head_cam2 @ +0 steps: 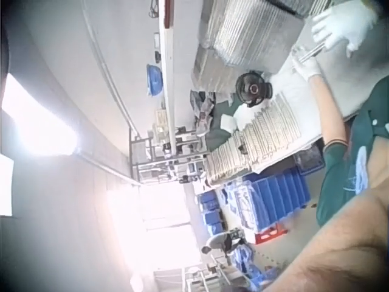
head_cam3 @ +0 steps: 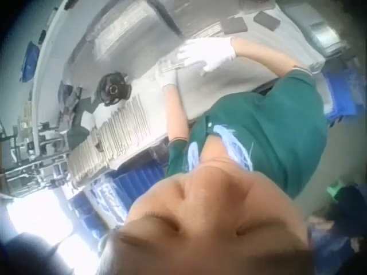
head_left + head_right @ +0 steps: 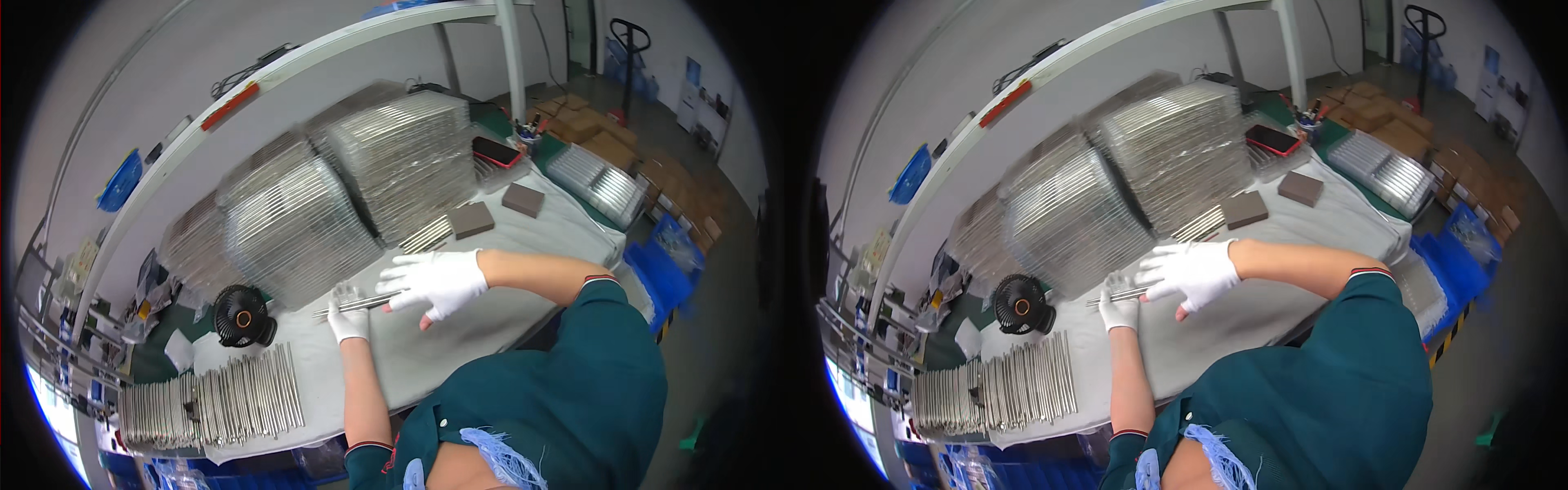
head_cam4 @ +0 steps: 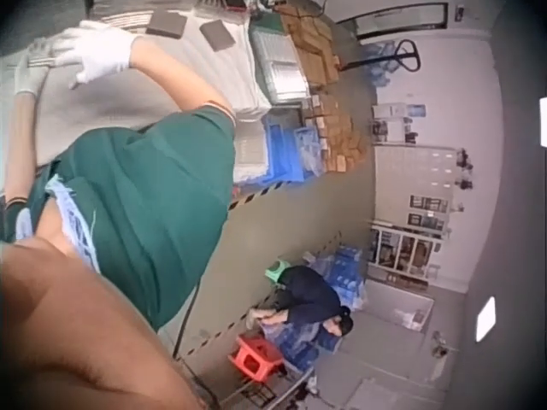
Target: Sorting and stacking metal rods from a tray onto a workbench.
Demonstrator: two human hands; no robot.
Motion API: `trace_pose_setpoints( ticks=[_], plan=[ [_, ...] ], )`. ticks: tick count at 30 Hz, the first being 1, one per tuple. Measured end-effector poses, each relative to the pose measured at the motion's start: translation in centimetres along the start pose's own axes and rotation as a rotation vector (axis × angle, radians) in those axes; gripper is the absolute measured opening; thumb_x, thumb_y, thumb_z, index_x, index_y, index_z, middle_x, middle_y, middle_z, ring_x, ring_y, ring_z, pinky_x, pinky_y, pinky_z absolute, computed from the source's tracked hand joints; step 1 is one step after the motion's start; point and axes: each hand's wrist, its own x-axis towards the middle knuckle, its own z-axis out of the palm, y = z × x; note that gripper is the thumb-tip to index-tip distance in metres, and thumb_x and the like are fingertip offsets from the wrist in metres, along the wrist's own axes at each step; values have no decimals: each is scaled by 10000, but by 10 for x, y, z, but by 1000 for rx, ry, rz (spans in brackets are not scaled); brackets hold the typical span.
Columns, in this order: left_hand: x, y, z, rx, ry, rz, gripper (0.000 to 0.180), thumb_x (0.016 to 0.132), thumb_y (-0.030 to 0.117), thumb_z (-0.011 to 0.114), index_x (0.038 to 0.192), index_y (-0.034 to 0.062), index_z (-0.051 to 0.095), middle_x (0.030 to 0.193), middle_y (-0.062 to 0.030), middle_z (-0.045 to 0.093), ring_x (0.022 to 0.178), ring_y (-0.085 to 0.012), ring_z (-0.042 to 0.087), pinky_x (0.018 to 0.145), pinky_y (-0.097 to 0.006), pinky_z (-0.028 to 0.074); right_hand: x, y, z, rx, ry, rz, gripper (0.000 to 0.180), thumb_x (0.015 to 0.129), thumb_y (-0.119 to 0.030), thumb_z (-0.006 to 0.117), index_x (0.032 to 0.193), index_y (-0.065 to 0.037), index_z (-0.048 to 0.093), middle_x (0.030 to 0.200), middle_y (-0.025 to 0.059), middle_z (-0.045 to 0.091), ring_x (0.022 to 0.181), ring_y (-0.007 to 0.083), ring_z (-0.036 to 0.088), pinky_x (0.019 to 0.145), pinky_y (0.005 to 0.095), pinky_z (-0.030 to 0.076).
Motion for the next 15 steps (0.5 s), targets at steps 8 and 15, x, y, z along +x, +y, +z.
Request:
trace_pose_setpoints(
  ticks=[8, 15],
  plan=[
    [4, 1, 6, -31, -3, -22, 298, 914, 209, 330, 1094, 36, 492, 1178, -92, 518, 1130, -245, 468, 929, -468, 387, -327, 37, -52, -542, 190, 1466, 416, 754, -366, 573, 1041, -66, 580, 1102, 110, 565, 1038, 257, 514, 879, 369, 383],
    [-6, 3, -1, 40, -26, 42, 325, 912, 173, 322, 1132, 2, 488, 1210, -119, 505, 1158, -251, 451, 966, -473, 365, -415, 1, -10, -323, 271, 1753, 213, 711, -266, 628, 877, -133, 643, 987, 87, 585, 897, 278, 573, 769, 384, 458]
  ],
)
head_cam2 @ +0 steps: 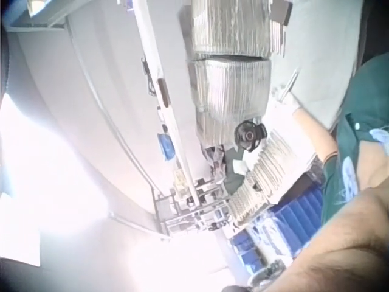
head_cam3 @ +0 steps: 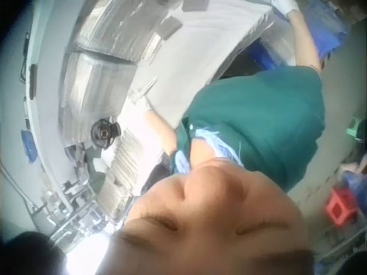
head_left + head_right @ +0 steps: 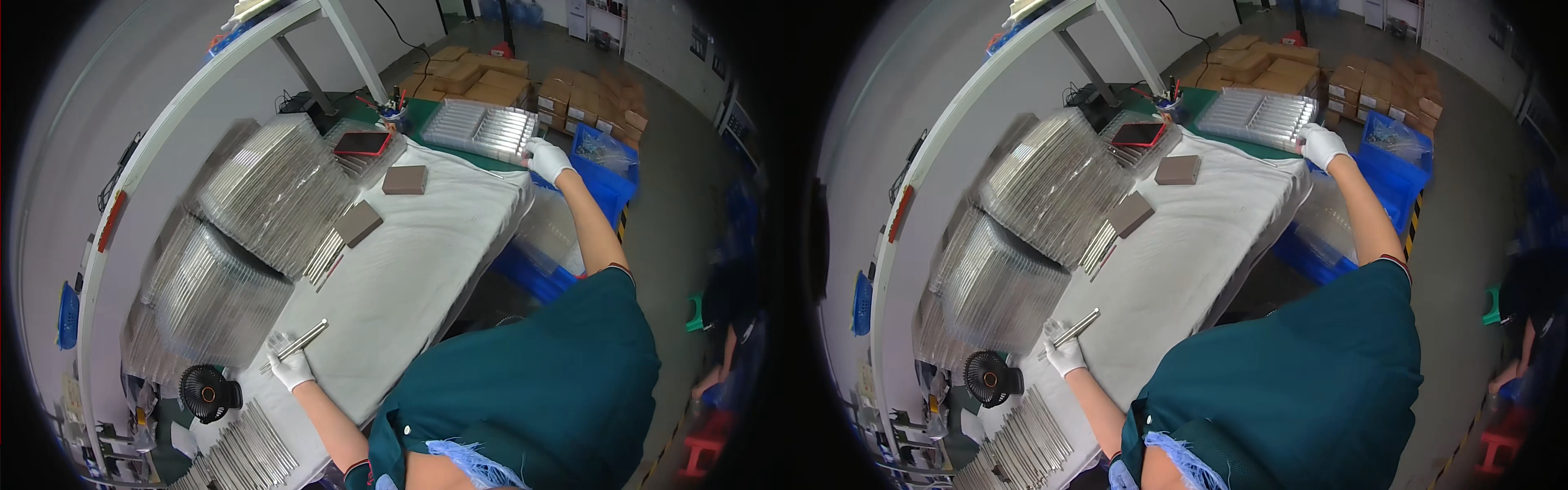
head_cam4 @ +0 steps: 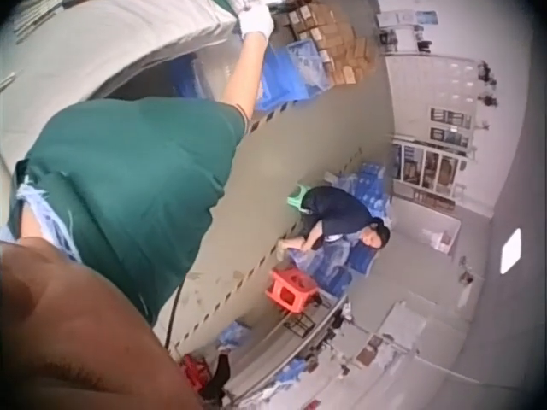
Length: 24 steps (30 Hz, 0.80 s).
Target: Sorting and stacking metal rods from a tray onto a workbench.
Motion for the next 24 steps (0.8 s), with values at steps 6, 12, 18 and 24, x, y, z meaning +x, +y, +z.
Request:
trace_pose_setpoints(
  ticks=[6, 12, 18, 24],
  plan=[
    [1, 1, -8, -33, -48, 18, 335, 917, 192, 326, 1087, -20, 521, 1172, -120, 537, 1140, -273, 466, 969, -486, 356, 8, 9, 1, -52, -16, 32, 215, 719, -297, 627, 824, -112, 654, 1009, 97, 584, 903, 299, 575, 784, 384, 458],
    [-2, -1, -5, 25, -54, 36, 331, 920, 190, 316, 1094, -18, 506, 1195, -117, 518, 1167, -267, 438, 977, -491, 344, 21, 10, 4, -117, -40, 205, 442, 659, -352, 703, 908, 0, 609, 982, 191, 596, 922, 319, 582, 783, 386, 467],
    [11, 4, -16, -9, -97, -26, 303, 922, 215, 348, 1087, 17, 506, 1169, -102, 526, 1144, -259, 447, 956, -486, 370, 14, -11, -10, -173, 23, 229, 317, 732, -306, 647, 922, -54, 628, 986, 211, 591, 923, 345, 580, 778, 397, 468],
    [7, 1, -11, -29, -71, -48, 306, 927, 222, 339, 1083, 24, 512, 1154, -101, 532, 1137, -257, 452, 951, -482, 377, 20, -15, -17, -78, -50, 298, 350, 839, -358, 471, 950, -64, 624, 1006, 214, 584, 950, 356, 563, 817, 421, 440]
  ],
)
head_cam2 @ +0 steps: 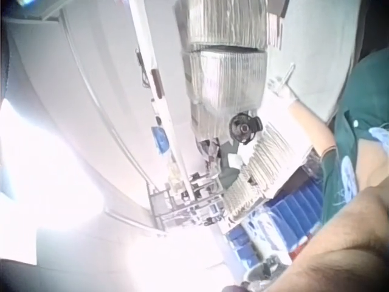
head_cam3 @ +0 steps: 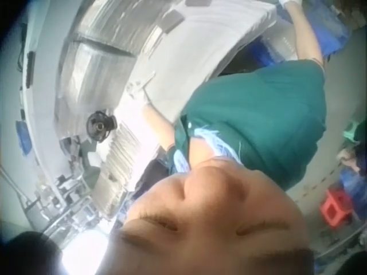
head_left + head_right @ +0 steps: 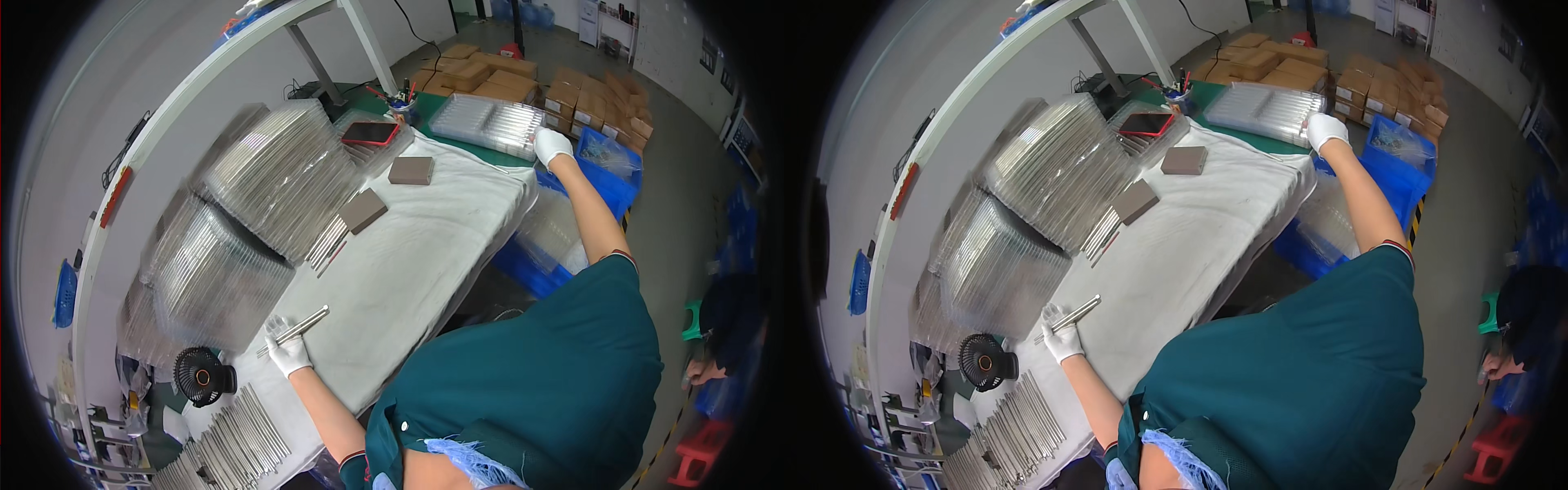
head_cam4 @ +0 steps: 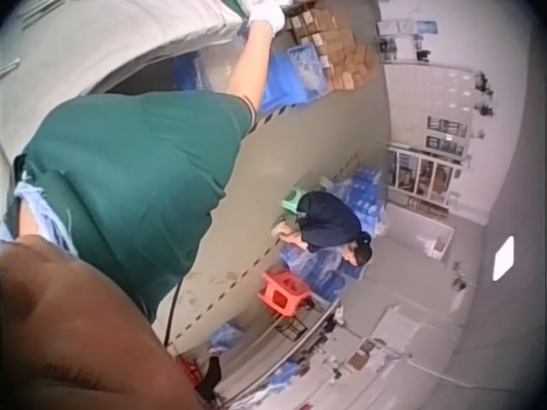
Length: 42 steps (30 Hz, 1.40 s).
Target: Sorting and stacking metal rods from a tray onto a workbench.
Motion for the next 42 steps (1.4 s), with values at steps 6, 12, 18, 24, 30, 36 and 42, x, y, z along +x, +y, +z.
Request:
trace_pose_setpoints(
  ticks=[6, 12, 18, 24, 30, 36, 42],
  plan=[
    [-3, 3, 0, -28, 22, 0, 332, 936, 244, 315, 1084, 30, 521, 1156, -106, 528, 1119, -256, 469, 936, -480, 390, 25, -13, -35, 84, 129, 13, 367, 875, -361, 408, 1012, -45, 534, 991, 224, 584, 957, 356, 555, 822, 427, 426],
    [-4, 0, 4, -21, 41, 8, 320, 934, 251, 327, 1091, 52, 522, 1153, -86, 535, 1108, -254, 473, 935, -469, 387, -3, -55, -124, 1035, -20, -134, 291, 882, -326, 477, 976, -51, 493, 841, 91, 626, 676, 119, 594, 542, 232, 459],
    [3, 1, 0, -7, -20, -19, 310, 923, 217, 343, 1120, 29, 491, 1180, -97, 515, 1148, -257, 442, 973, -485, 343, -90, -122, -122, 1374, -267, -786, 269, 804, -197, 634, 936, -37, 463, 836, 81, 613, 735, 116, 583, 617, 214, 472],
    [-40, -26, 41, 586, -63, 82, 253, 885, 153, 441, 1097, 30, 501, 1120, -123, 521, 1029, -240, 494, 907, -417, 419, -147, -234, -37, 1644, -1201, -829, 278, 780, -268, 656, 803, -57, 477, 645, 45, 552, 551, 118, 543, 490, 247, 443],
    [-1, 5, -14, 323, -247, -44, 330, 884, 172, 418, 1172, 21, 470, 1250, -129, 463, 1157, -260, 430, 988, -459, 332, -172, -304, 36, 811, -1228, -909, 368, 781, -397, 620, 788, -38, 542, 608, 70, 567, 511, 143, 566, 468, 275, 454],
    [5, 13, -13, 46, -68, 4, 319, 866, 196, 479, 1141, 37, 506, 1244, -95, 482, 1152, -242, 444, 973, -449, 350, -225, -312, 53, 612, -246, -1393, 470, 660, -410, 661, 955, -54, 580, 1000, 136, 555, 944, 287, 546, 804, 376, 443],
    [8, 1, -10, 138, -171, -25, 322, 856, 224, 505, 1146, 87, 514, 1201, -74, 508, 1130, -234, 448, 976, -440, 341, -276, -299, 45, 472, -405, -1847, 482, 647, -425, 660, 992, -94, 598, 1229, 160, 443, 1213, 333, 343, 1021, 466, 235]
  ],
)
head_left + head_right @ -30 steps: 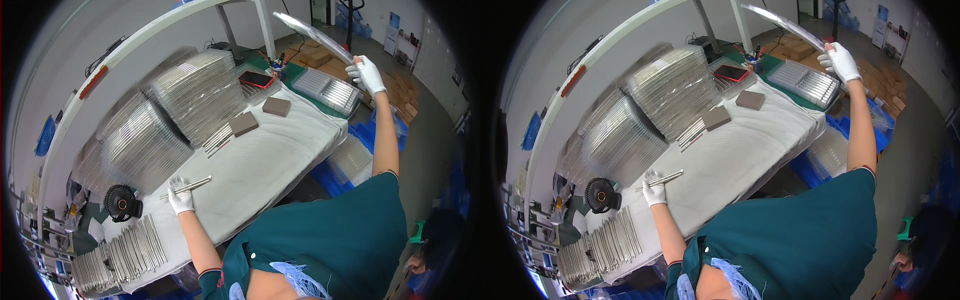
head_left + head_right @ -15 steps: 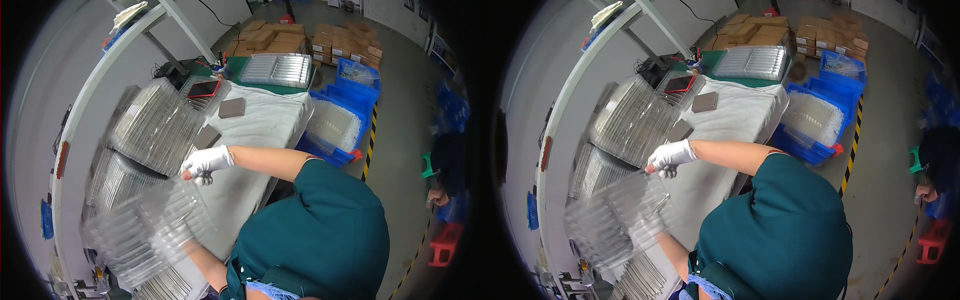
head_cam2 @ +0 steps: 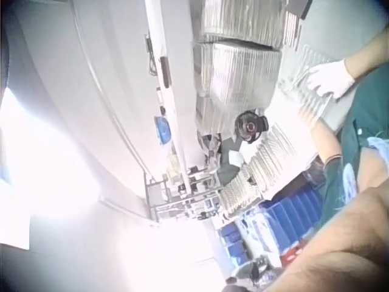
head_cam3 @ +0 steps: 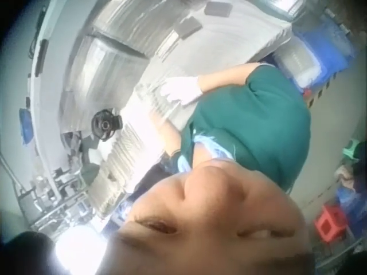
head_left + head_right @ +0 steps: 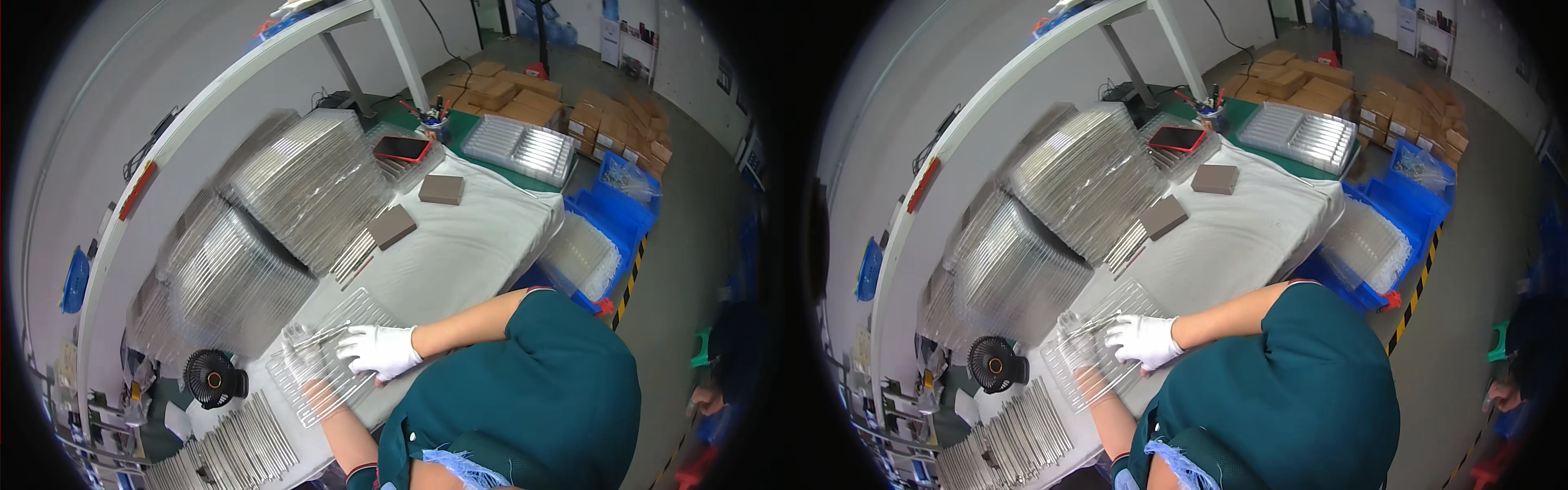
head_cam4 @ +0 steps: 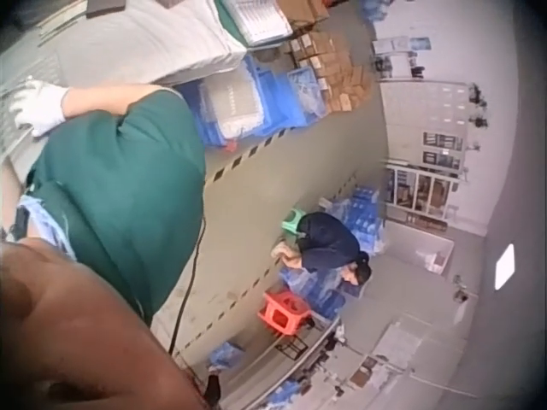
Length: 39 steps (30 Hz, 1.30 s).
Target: Sorting and stacking metal rods from a tray onto a workbench.
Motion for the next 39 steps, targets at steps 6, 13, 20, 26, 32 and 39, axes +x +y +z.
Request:
trace_pose_setpoints(
  ticks=[6, 13, 20, 26, 32, 39],
  plan=[
    [-2, -1, -13, -62, -307, -74, 301, 883, 292, 422, 1109, 128, 535, 1191, -52, 512, 1106, -215, 457, 952, -431, 358, 31, 2, -48, 250, -20, 56, 311, 786, -332, 551, 977, -89, 583, 1094, 102, 547, 1054, 290, 481, 944, 390, 342],
    [-5, -4, 37, -145, 286, -115, 269, 917, 237, 404, 1129, 88, 474, 1115, -60, 489, 1030, -239, 488, 881, -410, 432, 96, -6, -172, 455, 228, 100, 354, 812, -324, 603, 1021, -39, 588, 967, 82, 624, 882, 148, 579, 798, 276, 448],
    [-11, 8, 39, -274, 280, -115, 234, 927, 231, 386, 1078, 93, 501, 1098, -48, 528, 1037, -225, 494, 890, -449, 415, 209, 21, -175, -444, 662, -330, 203, 751, -198, 602, 935, -112, 591, 903, 39, 610, 782, 240, 598, 644, 320, 486],
    [-7, 7, 39, -254, 302, -110, 262, 933, 262, 358, 1101, 102, 481, 1121, -56, 514, 1058, -230, 484, 881, -456, 416, 239, 103, -128, -479, 176, 16, 277, 786, -259, 571, 1027, -124, 585, 1020, 45, 581, 927, 243, 568, 766, 347, 466],
    [-7, 11, 32, -280, 270, -71, 253, 934, 246, 363, 1105, 91, 467, 1121, -67, 508, 1053, -236, 495, 853, -427, 436, 252, 100, -129, -384, 45, 176, 332, 807, -271, 556, 1104, -124, 561, 1122, 49, 554, 1008, 260, 537, 847, 358, 434],
    [-6, 11, 40, -270, 256, -55, 268, 935, 250, 360, 1117, 79, 456, 1115, -73, 503, 1057, -243, 488, 863, -435, 429, 259, 106, -124, -311, 78, 74, 380, 793, -270, 577, 1121, -83, 540, 1153, 103, 535, 1048, 270, 512, 891, 350, 408]
  ],
)
